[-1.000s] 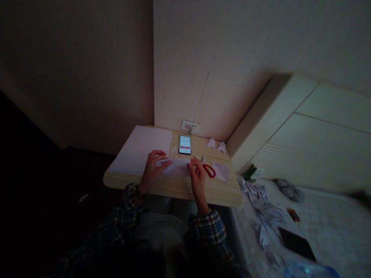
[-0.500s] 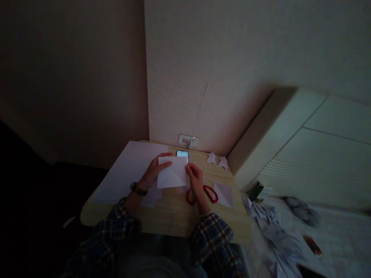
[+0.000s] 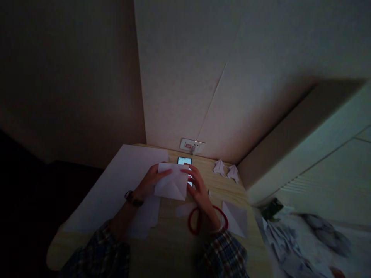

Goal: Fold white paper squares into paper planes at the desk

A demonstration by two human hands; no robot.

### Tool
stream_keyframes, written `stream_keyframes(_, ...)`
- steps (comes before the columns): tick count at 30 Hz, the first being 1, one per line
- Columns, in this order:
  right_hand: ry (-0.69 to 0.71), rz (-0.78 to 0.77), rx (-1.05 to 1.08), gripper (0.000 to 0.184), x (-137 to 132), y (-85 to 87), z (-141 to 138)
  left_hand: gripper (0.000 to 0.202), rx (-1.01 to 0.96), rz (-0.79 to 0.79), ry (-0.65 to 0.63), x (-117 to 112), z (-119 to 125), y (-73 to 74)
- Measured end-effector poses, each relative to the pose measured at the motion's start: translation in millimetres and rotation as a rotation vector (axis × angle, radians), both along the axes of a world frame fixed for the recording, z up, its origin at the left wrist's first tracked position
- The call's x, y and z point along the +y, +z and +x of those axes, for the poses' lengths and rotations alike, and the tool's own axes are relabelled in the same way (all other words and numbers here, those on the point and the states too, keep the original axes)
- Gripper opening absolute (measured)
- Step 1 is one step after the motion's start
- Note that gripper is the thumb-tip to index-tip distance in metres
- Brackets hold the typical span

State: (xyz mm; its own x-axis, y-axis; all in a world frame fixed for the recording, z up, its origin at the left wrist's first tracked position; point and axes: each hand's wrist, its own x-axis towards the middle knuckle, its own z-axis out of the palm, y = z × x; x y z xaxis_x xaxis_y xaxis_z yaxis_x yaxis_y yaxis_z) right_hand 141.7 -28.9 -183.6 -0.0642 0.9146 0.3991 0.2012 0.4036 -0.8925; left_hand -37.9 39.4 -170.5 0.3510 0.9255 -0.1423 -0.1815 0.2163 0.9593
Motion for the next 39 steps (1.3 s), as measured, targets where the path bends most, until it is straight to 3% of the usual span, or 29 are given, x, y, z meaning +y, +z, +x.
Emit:
stream_keyframes(5,-0.016,0.089,-0.211,0.02,-5,3.1,5,0.037,0.069,0.02,-0.041,-3,-4,1.9)
stream_keyframes(13,0.004,0.094,-0.324,0.025,-8,-0.1,8,0.038,0.088,0.026,-0.182,-8,-9,3.6)
stream_keyframes(21,0.049,0.136,-0.469,0.031,-11,-4.3,4,0.033,0.072,-0.042,-0.171,-10,-10,1.9)
stream_keyframes(29,-0.032,0.112,-0.443,0.025,-15,1.4,4,0.038,-0.069,-0.111,-0.315,-12,-12,2.8)
stream_keyframes(35,-0.082,0.128,-0.399,0.025,-16,0.0,6,0.048,-0.14,-0.123,-0.343,-11,-14,1.9)
stream_keyframes(39,-0.085,0.181,-0.495,0.029,-15,-1.6,6,0.044,-0.093,-0.088,-0.325,-12,-14,3.4)
